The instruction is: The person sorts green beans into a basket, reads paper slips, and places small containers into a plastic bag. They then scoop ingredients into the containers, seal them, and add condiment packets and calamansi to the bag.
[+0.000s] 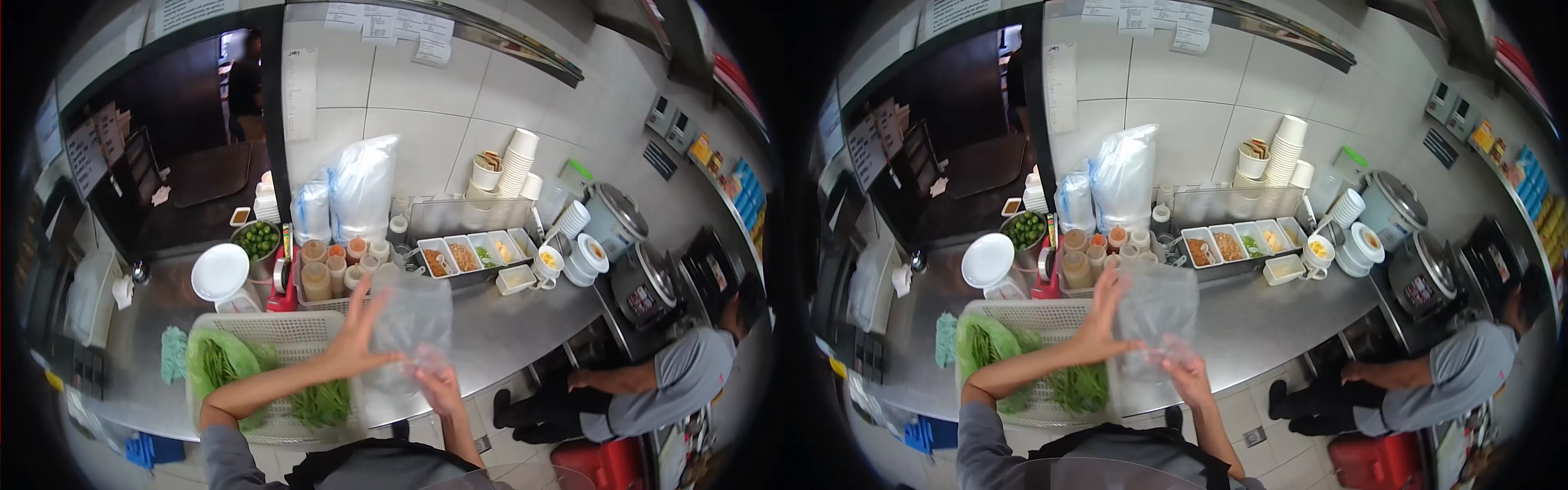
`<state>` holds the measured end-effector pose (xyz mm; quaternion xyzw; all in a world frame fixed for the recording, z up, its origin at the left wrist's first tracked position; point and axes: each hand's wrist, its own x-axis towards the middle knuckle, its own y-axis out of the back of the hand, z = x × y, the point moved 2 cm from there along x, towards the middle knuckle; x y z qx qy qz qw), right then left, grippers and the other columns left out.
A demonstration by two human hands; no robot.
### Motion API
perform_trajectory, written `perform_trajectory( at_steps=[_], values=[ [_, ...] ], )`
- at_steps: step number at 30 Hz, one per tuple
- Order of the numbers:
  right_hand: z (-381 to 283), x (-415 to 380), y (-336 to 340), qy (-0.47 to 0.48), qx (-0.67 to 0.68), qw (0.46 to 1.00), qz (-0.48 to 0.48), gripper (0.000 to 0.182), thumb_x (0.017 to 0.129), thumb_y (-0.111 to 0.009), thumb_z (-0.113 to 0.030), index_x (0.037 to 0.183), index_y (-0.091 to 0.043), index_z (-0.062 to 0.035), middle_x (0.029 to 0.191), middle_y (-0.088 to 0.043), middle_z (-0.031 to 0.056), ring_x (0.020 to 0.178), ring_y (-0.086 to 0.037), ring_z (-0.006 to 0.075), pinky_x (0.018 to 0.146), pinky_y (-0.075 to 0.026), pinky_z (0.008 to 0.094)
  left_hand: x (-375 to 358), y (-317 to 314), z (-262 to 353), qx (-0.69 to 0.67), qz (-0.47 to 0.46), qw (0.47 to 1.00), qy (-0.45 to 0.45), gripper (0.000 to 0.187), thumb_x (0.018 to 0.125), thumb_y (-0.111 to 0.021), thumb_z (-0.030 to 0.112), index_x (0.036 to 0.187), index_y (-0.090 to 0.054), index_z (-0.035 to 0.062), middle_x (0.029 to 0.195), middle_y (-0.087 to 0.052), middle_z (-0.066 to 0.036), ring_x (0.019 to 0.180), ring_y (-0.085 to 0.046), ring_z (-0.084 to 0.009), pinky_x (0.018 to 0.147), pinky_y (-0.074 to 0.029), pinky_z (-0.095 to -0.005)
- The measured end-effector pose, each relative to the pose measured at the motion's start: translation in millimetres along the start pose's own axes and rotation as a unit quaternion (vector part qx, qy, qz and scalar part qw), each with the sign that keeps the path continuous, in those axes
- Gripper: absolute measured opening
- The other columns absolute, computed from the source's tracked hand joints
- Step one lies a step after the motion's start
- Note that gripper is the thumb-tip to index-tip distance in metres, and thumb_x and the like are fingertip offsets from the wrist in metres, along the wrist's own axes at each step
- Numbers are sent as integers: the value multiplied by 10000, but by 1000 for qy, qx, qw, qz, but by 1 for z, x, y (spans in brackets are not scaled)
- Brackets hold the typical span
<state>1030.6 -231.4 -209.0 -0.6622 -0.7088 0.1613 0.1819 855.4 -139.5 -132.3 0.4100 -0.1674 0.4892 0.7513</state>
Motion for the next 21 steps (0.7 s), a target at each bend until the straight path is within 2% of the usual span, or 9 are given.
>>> perform_trajectory(
  at_steps=[3, 4, 5, 9, 12, 16, 17, 19, 21],
  values=[
    [9, -12, 47, -105, -172, 974, -103, 577, 824, -633, -22, 1340, -377, 16, 1106, -612, 115, 1042, -577, 205, 952, -408, 325, 16, -24, -18, -341, 7, 907, 248, 726, 792, -704, 158, 1393, -300, 120, 1372, -329, -165, 1171, -463, -230, 976, -408, -387],
    [17, -17, 74, -139, -253, 949, -124, 620, 806, -661, -25, 1348, -364, 19, 1151, -593, 101, 1069, -561, 196, 962, -399, 330, 15, -39, -25, -339, -14, 910, 240, 655, 797, -688, 127, 1357, -349, 111, 1325, -377, -147, 1113, -502, -222, 925, -437, -361],
    [15, -22, 87, -145, -92, 980, -105, 775, 718, -751, -52, 1367, -333, 19, 1310, -474, 124, 1208, -457, 228, 1010, -347, 356, 11, -56, -39, -337, -35, 912, 232, 588, 802, -672, 96, 1321, -398, 101, 1279, -426, -129, 1054, -540, -215, 874, -465, -336],
    [-64, -15, 113, 100, -170, 980, 19, 960, 595, -832, -115, 1394, -307, -30, 1442, -278, 172, 1352, -235, 284, 1077, -239, 389, 14, -92, -26, -19, -141, 988, 55, 221, 796, -639, 62, 1014, -608, 83, 1048, -543, -82, 912, -580, -243, 753, -481, -325],
    [-88, -4, 134, 182, -304, 933, -64, 875, 601, -835, -127, 1349, -390, -42, 1407, -346, 163, 1320, -308, 285, 1080, -233, 388, 13, -115, 3, 16, -119, 992, 32, 117, 795, -647, 100, 910, -628, 84, 963, -554, -76, 852, -570, -238, 723, -471, -309],
    [-74, 13, 118, 45, -497, 808, -312, 357, 771, -718, -198, 1090, -625, -68, 1042, -634, 100, 1145, -492, 249, 1020, -336, 394, 12, -114, 25, 2, 12, 1000, -3, 76, 831, -643, 144, 875, -620, 87, 862, -569, -21, 738, -557, -144, 665, -443, -251],
    [-60, 15, 120, 144, -495, 775, -365, 211, 884, -587, -218, 1024, -622, -63, 866, -645, 103, 920, -585, 224, 893, -409, 332, 2, -113, 23, -92, -18, 985, 147, 71, 831, -651, 137, 843, -614, 78, 860, -571, -12, 747, -549, -114, 664, -432, -242],
    [-48, 34, 127, 24, -371, 815, -446, 211, 897, -569, -213, 1013, -620, -44, 851, -639, 88, 870, -590, 193, 841, -427, 303, -29, -109, 19, -276, -65, 863, 418, 105, 831, -669, 123, 778, -602, 61, 856, -577, 5, 766, -532, -55, 663, -411, -223],
    [-42, 41, 127, -77, -178, 887, -419, 206, 903, -563, -197, 1003, -621, -28, 834, -633, 69, 835, -588, 164, 796, -439, 281, -47, -112, 26, -334, -102, 805, 480, 154, 850, -654, 136, 735, -592, 55, 852, -577, 15, 761, -510, -28, 658, -394, -210]
  ],
)
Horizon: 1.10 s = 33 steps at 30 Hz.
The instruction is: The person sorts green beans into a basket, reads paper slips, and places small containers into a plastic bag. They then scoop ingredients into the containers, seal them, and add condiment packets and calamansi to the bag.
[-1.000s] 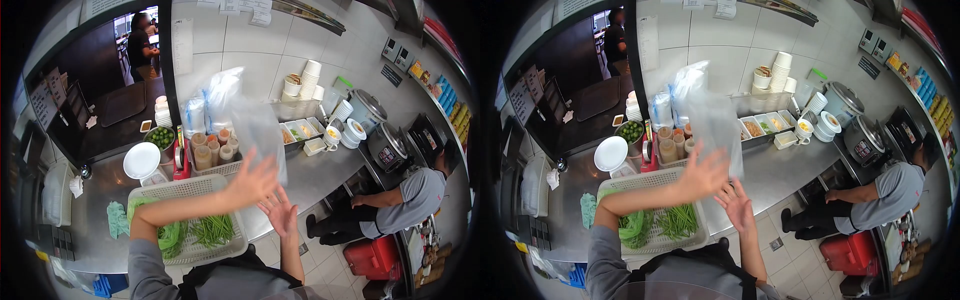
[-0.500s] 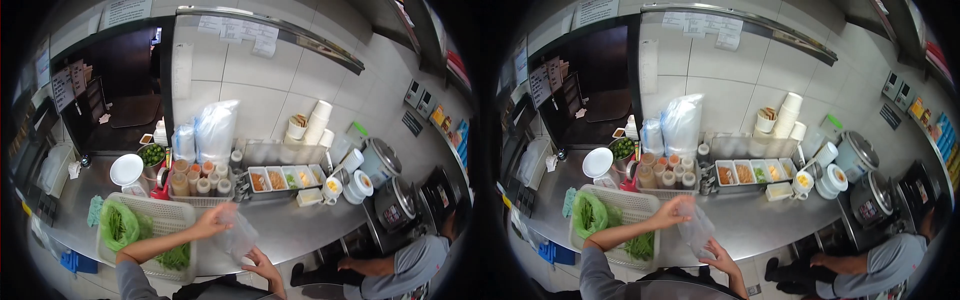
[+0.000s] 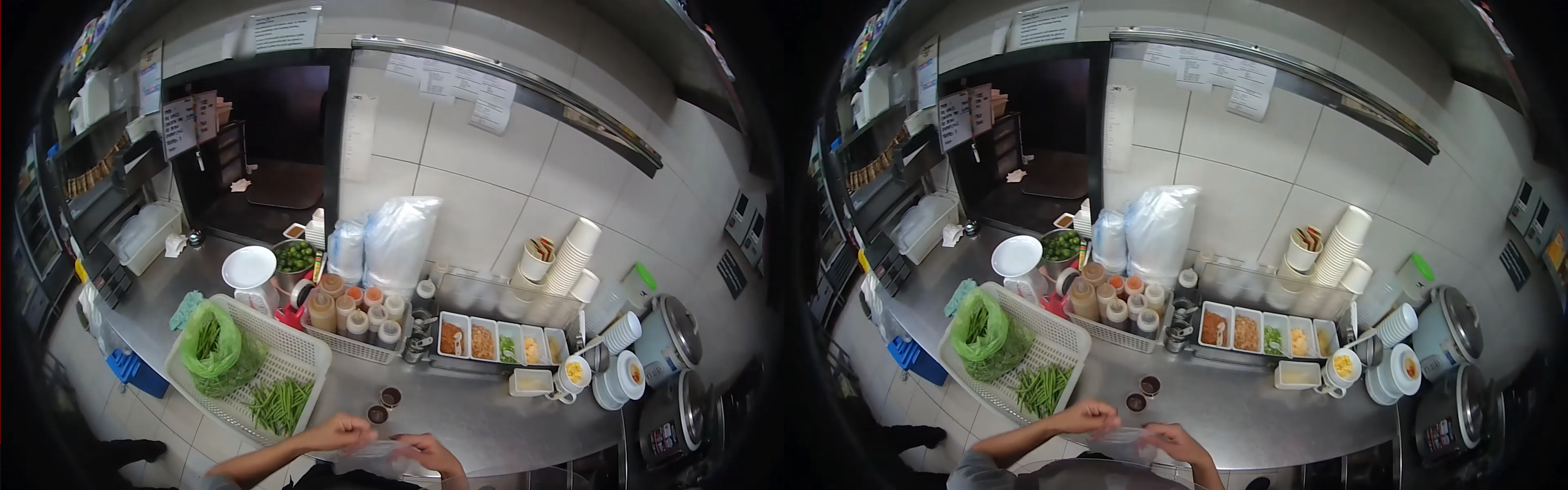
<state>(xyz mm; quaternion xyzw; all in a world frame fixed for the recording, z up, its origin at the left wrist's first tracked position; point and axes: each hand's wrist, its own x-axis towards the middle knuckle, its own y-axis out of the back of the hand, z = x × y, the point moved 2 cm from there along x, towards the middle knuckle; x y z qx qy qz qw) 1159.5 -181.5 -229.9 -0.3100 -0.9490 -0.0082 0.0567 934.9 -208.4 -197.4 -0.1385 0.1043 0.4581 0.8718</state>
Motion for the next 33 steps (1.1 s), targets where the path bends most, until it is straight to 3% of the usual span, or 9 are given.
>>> perform_trajectory(
  at_steps=[6, 8, 11, 12, 14, 17, 22, 27, 33],
  values=[
    [18, 20, -22, -91, 325, 938, 79, 152, 890, -574, -131, 980, -622, -19, 845, -623, 32, 811, -573, 120, 755, -444, 263, -17, 2, -1, 64, 28, 969, -238, 124, 910, -559, 127, 983, -624, 50, 873, -595, -13, 832, -536, -56, 762, -425, -213],
    [27, 19, -25, -152, 160, 967, -128, 129, 886, -576, -129, 961, -624, -35, 847, -619, 28, 827, -567, 114, 758, -437, 257, -18, 10, 2, -164, 88, 964, -191, 145, 921, -538, 134, 934, -629, 22, 870, -606, -37, 808, -558, -71, 729, -444, -219],
    [27, 24, -21, 57, 152, 983, -91, 107, 885, -571, -123, 926, -622, -39, 814, -604, 37, 785, -570, 128, 725, -446, 274, -25, 11, 1, -308, 81, 946, -52, 258, 923, -540, 226, 883, -631, -12, 815, -618, -54, 692, -577, -95, 616, -468, -224],
    [21, 30, -32, 145, 409, 901, 0, 115, 872, -586, -129, 892, -619, -20, 764, -589, 52, 728, -574, 149, 671, -461, 304, -28, 11, -3, -292, 45, 955, -2, 271, 917, -550, 246, 882, -629, -11, 793, -616, -52, 664, -573, -97, 596, -466, -222],
    [-6, 50, -33, 134, 511, 849, -2, 130, 862, -604, -145, 879, -613, -17, 758, -588, 64, 698, -574, 156, 654, -462, 312, -22, 12, -29, -266, -148, 947, -106, 289, 892, -586, 276, 831, -632, -3, 747, -617, -61, 636, -578, -108, 588, -469, -221],
    [-4, 56, -37, -24, 514, 858, -9, 137, 844, -619, -162, 861, -615, -26, 766, -593, 64, 699, -571, 149, 642, -453, 292, -28, 16, -18, -146, -100, 919, -353, 254, 884, -594, 248, 839, -637, 3, 739, -619, -60, 648, -596, -116, 592, -474, -223],
    [30, 42, -69, -73, 250, 960, -101, 173, 805, -631, -149, 926, -608, -27, 798, -608, 52, 715, -572, 132, 638, -470, 268, -32, 19, -17, -365, 215, 906, -22, 244, 852, -643, 262, 951, -617, 40, 751, -613, -13, 670, -598, -88, 528, -464, -238],
    [18, 20, -59, 37, 371, 921, 115, 242, 773, -656, -138, 970, -576, -21, 801, -610, 52, 719, -582, 155, 656, -493, 289, -10, 22, -64, -288, -76, 952, -63, 306, 844, -648, 340, 914, -614, 45, 782, -608, 3, 707, -564, -74, 575, -423, -206],
    [23, 40, -42, 19, 497, 867, -19, 264, 756, -674, -153, 957, -561, -24, 796, -600, 80, 728, -589, 185, 655, -497, 328, -20, 14, -45, -251, -162, 923, -241, 315, 813, -678, 348, 859, -616, 43, 819, -605, -18, 765, -556, -107, 635, -422, -244]
  ],
)
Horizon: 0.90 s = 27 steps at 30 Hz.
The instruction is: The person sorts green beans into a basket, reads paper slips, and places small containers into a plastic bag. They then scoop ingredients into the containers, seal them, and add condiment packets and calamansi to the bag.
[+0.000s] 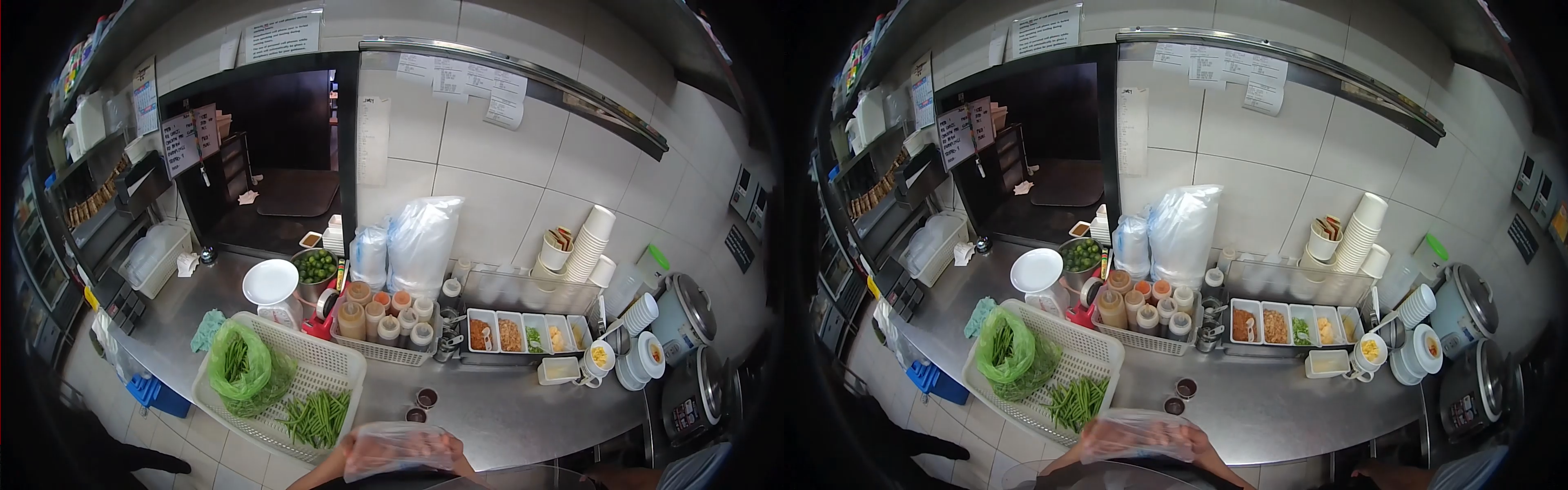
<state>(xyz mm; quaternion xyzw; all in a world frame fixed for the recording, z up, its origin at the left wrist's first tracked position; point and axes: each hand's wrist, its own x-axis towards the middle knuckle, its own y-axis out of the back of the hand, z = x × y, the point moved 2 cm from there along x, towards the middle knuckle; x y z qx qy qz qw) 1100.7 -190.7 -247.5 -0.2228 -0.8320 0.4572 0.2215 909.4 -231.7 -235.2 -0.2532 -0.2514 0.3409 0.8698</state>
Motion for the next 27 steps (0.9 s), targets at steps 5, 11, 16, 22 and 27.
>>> perform_trajectory(
  at_steps=[5, 11, 16, 22, 27],
  values=[
    [-19, -23, 10, 35, 58, 995, -76, 285, 741, -689, -166, 946, -548, -26, 792, -593, 102, 736, -594, 209, 654, -500, 360, 10, -9, 10, 30, -99, 991, -84, 326, 786, -704, 355, 814, -617, 42, 851, -602, -36, 813, -549, -135, 684, -420, -275],
    [-64, -52, 8, 155, 29, 986, -54, 317, 725, -712, -198, 928, -532, -33, 772, -583, 125, 728, -591, 226, 630, -490, 393, 63, 4, -15, 111, -161, 980, -46, 371, 765, -719, 383, 787, -625, 25, 902, -600, -80, 879, -541, -191, 767, -413, -326],
    [-95, -71, 16, 203, -133, 970, -28, 354, 767, -703, -267, 979, -579, -12, 839, -627, 139, 787, -606, 246, 656, -475, 372, 106, -41, 21, 503, -28, 837, -216, 452, 879, -569, 414, 889, -637, -33, 957, -601, -164, 925, -545, -310, 881, -379, -399],
    [-134, -43, -14, 73, -451, 889, -30, 318, 822, -658, -235, 976, -638, 42, 922, -651, 133, 906, -608, 224, 779, -453, 302, 82, -3, 9, 504, 170, 847, 21, 547, 968, -359, 412, 841, -606, -59, 718, -580, -144, 682, -553, -222, 710, -450, -310],
    [-99, 25, 24, 131, -711, 677, 138, 311, 857, -586, -215, 1122, -599, -51, 1120, -579, 138, 1074, -520, 289, 910, -396, 363, 60, -12, 69, 477, 421, 765, -103, 439, 977, -400, 289, 870, -637, -65, 787, -635, -149, 705, -566, -156, 671, -446, -287]
  ],
)
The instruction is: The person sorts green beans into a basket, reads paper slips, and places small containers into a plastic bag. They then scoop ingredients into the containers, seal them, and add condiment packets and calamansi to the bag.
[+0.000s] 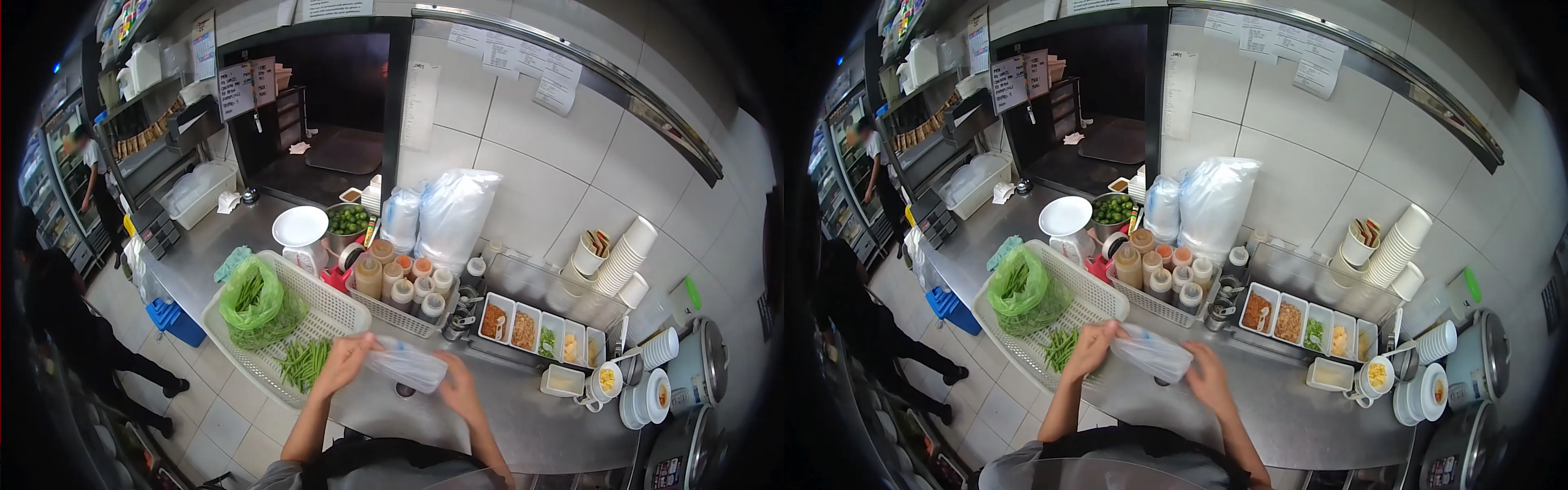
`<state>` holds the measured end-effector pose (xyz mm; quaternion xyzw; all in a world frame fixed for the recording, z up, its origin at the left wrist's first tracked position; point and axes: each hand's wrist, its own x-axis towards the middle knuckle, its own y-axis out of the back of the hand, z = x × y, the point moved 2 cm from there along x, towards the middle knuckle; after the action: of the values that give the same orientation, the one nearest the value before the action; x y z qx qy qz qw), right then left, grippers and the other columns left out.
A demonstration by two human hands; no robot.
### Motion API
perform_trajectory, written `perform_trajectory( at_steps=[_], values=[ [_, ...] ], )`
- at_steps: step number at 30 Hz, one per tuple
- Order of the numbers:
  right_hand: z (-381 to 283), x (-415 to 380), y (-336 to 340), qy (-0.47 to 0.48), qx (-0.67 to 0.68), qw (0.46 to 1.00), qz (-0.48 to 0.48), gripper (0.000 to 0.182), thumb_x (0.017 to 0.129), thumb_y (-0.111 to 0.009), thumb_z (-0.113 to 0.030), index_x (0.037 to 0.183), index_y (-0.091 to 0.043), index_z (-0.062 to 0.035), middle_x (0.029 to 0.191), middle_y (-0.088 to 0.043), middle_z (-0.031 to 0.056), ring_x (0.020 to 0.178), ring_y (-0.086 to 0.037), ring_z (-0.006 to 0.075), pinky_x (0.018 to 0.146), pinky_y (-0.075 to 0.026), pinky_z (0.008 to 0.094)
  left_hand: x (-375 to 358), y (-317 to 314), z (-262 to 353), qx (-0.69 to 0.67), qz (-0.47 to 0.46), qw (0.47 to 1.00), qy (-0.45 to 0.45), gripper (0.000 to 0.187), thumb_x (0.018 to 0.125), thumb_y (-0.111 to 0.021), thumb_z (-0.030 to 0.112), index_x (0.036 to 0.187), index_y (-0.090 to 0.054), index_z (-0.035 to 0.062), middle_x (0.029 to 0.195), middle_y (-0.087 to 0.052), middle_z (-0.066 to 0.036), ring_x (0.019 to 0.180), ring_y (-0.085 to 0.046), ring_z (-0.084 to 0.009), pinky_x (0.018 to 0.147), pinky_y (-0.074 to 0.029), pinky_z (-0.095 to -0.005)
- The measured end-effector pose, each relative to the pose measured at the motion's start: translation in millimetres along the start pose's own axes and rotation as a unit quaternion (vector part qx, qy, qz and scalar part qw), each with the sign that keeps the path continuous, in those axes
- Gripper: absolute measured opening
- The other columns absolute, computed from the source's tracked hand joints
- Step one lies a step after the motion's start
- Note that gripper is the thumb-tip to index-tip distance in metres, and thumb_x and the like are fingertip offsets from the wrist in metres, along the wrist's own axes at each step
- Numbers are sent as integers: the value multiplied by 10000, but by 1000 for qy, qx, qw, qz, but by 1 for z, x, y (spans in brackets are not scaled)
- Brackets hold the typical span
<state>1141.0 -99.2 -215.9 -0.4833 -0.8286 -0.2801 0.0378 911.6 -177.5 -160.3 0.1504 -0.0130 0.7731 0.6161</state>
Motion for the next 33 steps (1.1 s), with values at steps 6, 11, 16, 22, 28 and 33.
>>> perform_trajectory(
  at_steps=[6, 11, 16, 22, 28, 33],
  values=[
    [53, -9, -85, 85, -317, 931, -158, 433, 808, -598, -419, 1136, -598, -135, 1249, -469, 117, 1191, -396, 315, 992, -217, 586, 4, -10, 16, 71, 87, 994, 4, 405, 972, -420, 253, 850, -646, -60, 754, -627, -148, 665, -558, -187, 694, -436, -300],
    [82, -15, -90, 160, -336, 915, -157, 368, 818, -589, -402, 1073, -621, -140, 1204, -488, 97, 1203, -372, 293, 999, -208, 586, 2, -6, 13, 221, 79, 971, -45, 246, 894, -546, 211, 839, -680, 12, 792, -650, -110, 606, -522, -260, 766, -408, -310],
    [63, -17, -54, 159, -351, 912, -144, 298, 785, -638, -315, 1011, -642, -121, 1133, -505, 83, 1136, -415, 279, 980, -266, 513, -11, -7, -11, 291, 42, 956, -9, 129, 770, -625, 130, 879, -675, 82, 847, -646, -75, 665, -573, -294, 713, -451, -359],
    [51, -36, -21, 15, -281, 958, -51, 167, 693, -701, -149, 848, -672, -94, 980, -494, 77, 986, -448, 265, 842, -349, 392, -28, -24, -40, 315, -9, 949, 14, 389, 675, -583, -7, 1053, -575, 82, 1046, -591, -77, 666, -580, -278, 626, -471, -365],
    [71, -53, -16, -96, -253, 961, 50, 73, 642, -686, -74, 711, -660, -71, 1057, -500, 80, 1032, -438, 289, 844, -356, 403, -35, -37, -49, 343, -105, 933, 34, 487, 667, -565, -14, 1139, -504, 93, 1221, -505, -98, 883, -589, -334, 703, -496, -399],
    [46, -51, 2, -116, -255, 958, 67, 98, 607, -694, -79, 692, -648, -64, 1142, -490, 102, 1127, -390, 318, 897, -328, 442, -45, -44, -63, 365, -179, 911, 71, 543, 643, -574, -16, 1171, -481, 74, 1300, -456, -114, 963, -570, -356, 757, -486, -466]
  ],
)
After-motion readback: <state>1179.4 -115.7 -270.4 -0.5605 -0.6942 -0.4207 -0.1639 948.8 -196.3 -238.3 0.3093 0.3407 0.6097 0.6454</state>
